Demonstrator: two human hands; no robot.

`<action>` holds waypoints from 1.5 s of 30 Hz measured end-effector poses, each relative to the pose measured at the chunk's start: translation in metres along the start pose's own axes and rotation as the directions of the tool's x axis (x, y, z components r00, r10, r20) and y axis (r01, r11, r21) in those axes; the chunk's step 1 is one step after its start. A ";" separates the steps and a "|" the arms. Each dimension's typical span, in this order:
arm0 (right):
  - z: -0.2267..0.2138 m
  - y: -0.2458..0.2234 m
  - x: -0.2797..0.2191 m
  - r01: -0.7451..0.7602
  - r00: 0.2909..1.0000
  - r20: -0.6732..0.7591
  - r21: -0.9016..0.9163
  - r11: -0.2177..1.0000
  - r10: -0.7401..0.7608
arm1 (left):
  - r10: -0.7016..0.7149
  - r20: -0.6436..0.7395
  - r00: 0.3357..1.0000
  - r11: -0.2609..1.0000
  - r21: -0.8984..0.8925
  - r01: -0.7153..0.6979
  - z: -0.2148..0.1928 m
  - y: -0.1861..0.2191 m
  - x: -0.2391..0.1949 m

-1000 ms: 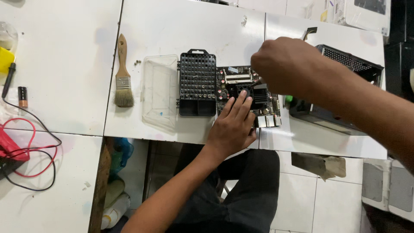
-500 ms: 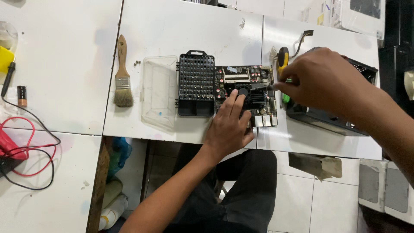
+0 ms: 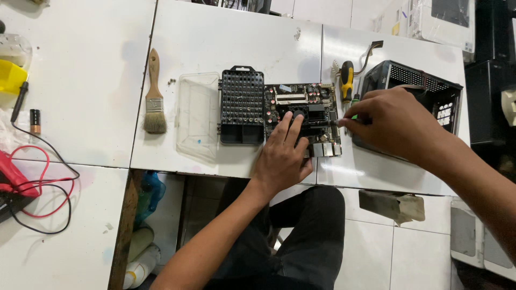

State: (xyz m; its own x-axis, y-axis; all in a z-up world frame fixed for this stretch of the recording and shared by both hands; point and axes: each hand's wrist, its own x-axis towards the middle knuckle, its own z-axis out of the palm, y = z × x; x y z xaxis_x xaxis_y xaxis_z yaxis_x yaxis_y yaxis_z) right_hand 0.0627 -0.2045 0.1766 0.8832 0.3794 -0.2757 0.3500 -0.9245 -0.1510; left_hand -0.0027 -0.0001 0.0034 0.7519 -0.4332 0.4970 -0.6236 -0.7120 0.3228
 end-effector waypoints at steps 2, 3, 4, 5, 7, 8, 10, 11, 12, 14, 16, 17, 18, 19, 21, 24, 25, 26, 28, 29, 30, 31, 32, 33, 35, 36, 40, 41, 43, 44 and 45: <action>0.001 0.000 0.000 -0.008 1.000 0.008 -0.015 1.000 0.008 | 0.002 0.001 1.000 1.000 0.007 -0.002 -0.001 0.000 0.001; 0.002 0.000 0.001 -0.015 1.000 0.016 -0.031 0.999 0.016 | 0.003 0.000 1.000 1.000 0.014 -0.003 -0.002 0.000 0.001; 0.002 -0.002 0.001 -0.015 1.000 0.016 -0.032 0.999 0.016 | 0.003 0.000 1.000 1.000 0.014 -0.003 -0.002 0.000 0.001; 0.001 -0.004 0.000 -0.014 1.000 0.023 -0.039 0.999 0.015 | 0.005 -0.003 1.000 1.000 0.010 -0.005 -0.001 0.000 0.000; 0.000 -0.007 0.002 -0.015 1.000 0.024 -0.048 0.999 0.017 | 0.013 -0.009 1.000 1.000 0.008 -0.013 -0.002 0.000 0.001; 0.001 -0.010 0.003 -0.028 0.999 0.041 -0.102 0.994 0.033 | 0.023 -0.014 1.000 1.000 0.004 -0.023 -0.003 0.000 0.001; 0.001 -0.016 0.005 -0.041 0.997 0.057 -0.155 0.987 0.050 | 0.034 -0.019 0.999 0.999 0.001 -0.034 -0.003 0.001 0.002; 0.001 -0.019 0.006 -0.032 0.997 0.059 -0.196 0.980 0.044 | 0.032 -0.020 0.999 0.999 0.006 -0.032 -0.002 0.002 0.002; 0.001 -0.023 0.007 -0.022 0.998 0.060 -0.235 0.972 0.037 | 0.032 -0.020 0.999 0.999 0.013 -0.032 -0.001 0.001 0.002; 0.000 -0.025 0.010 -0.053 0.995 0.078 -0.179 0.982 0.068 | 0.033 -0.031 0.999 0.998 0.047 -0.031 0.012 -0.001 -0.001; -0.002 -0.029 0.013 -0.087 0.990 0.097 -0.125 0.988 0.099 | 0.035 -0.044 0.998 0.996 0.080 -0.031 0.019 -0.001 -0.003; -0.004 -0.033 0.016 -0.075 0.984 0.148 -0.189 0.979 0.104 | 0.030 -0.047 0.998 0.997 0.071 -0.027 0.019 0.000 -0.003; -0.006 -0.038 0.019 -0.059 0.975 0.192 -0.250 0.966 0.109 | 0.029 -0.051 0.998 0.997 0.068 -0.025 0.019 -0.002 -0.002; 0.000 -0.036 0.022 -0.060 0.977 0.183 -0.249 0.967 0.107 | 0.035 -0.054 0.998 0.997 0.076 -0.031 0.017 0.000 -0.003; 0.008 -0.030 0.030 0.202 0.957 0.283 -0.490 0.848 -0.065 | 0.037 -0.100 0.994 0.997 0.068 -0.030 0.016 0.001 0.000; 0.002 -0.038 0.040 0.279 0.940 0.327 -0.566 0.776 -0.099 | 0.046 -0.111 0.993 0.998 0.056 -0.040 0.018 0.003 -0.002; 0.002 -0.037 0.042 0.272 0.942 0.321 -0.567 0.778 -0.097 | 0.054 -0.112 0.992 0.997 0.058 -0.047 0.019 0.003 -0.001; 0.002 -0.037 0.044 0.312 0.937 0.320 -0.599 0.738 -0.136 | 0.050 -0.113 0.992 0.997 0.069 -0.042 0.019 0.003 -0.001; 0.003 -0.040 0.048 0.351 0.929 0.324 -0.625 0.697 -0.178 | 0.043 -0.110 0.993 0.996 0.079 -0.035 0.019 0.002 -0.001; 0.004 -0.043 0.049 0.368 0.923 0.335 -0.622 0.691 -0.190 | 0.043 -0.109 0.993 0.996 0.084 -0.034 0.019 0.002 0.001; 0.005 -0.047 0.049 0.385 0.916 0.349 -0.618 0.685 -0.200 | 0.042 -0.107 0.993 0.996 0.085 -0.033 0.018 0.002 0.001; -0.001 -0.051 0.046 0.388 0.914 0.353 -0.614 0.688 -0.200 | 0.040 -0.102 0.994 0.996 0.082 -0.031 0.018 0.003 0.001; -0.007 -0.055 0.044 0.426 0.889 0.410 -0.584 0.691 -0.202 | 0.040 -0.107 0.994 0.997 0.071 -0.032 0.018 0.003 0.001; -0.014 -0.060 0.043 0.463 0.861 0.465 -0.551 0.694 -0.205 | 0.040 -0.111 0.993 0.998 0.060 -0.033 0.017 0.003 0.001; -0.009 -0.051 0.041 0.549 0.818 0.536 -0.613 0.568 -0.211 | 0.034 -0.100 0.994 0.997 0.072 -0.027 0.016 0.002 0.001; -0.007 -0.047 0.038 0.621 0.773 0.602 -0.654 0.432 -0.201 | 0.035 -0.089 0.995 0.996 0.080 -0.027 0.016 0.003 0.001; 0.001 -0.043 0.035 0.615 0.774 0.601 -0.639 0.462 -0.201 | 0.025 -0.066 0.998 0.997 0.068 -0.020 0.014 0.003 0.000; 0.003 -0.042 0.033 0.601 0.784 0.586 -0.638 0.482 -0.202 | 0.024 -0.055 0.998 0.998 0.059 -0.021 0.011 0.004 0.001; 0.006 -0.039 0.032 0.588 0.792 0.576 -0.632 0.505 -0.201 | 0.022 -0.041 0.999 0.999 0.044 -0.021 0.010 0.004 0.001; 0.006 -0.039 0.035 0.577 0.801 0.561 -0.632 0.518 -0.209 | 0.025 -0.049 0.998 0.998 0.052 -0.023 0.012 0.003 0.001; 0.006 -0.039 0.037 0.566 0.810 0.546 -0.630 0.531 -0.216 | 0.029 -0.057 0.998 0.998 0.060 -0.025 0.014 0.002 0.000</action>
State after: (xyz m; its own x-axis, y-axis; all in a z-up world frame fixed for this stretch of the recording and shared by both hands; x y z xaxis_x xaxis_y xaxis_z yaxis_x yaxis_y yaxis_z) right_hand 0.0802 -0.1537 0.1668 0.4694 0.5269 -0.7085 0.8828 -0.2994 0.3621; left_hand -0.0004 -0.0089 -0.0069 0.7203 -0.4211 0.5513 -0.6285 -0.7325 0.2616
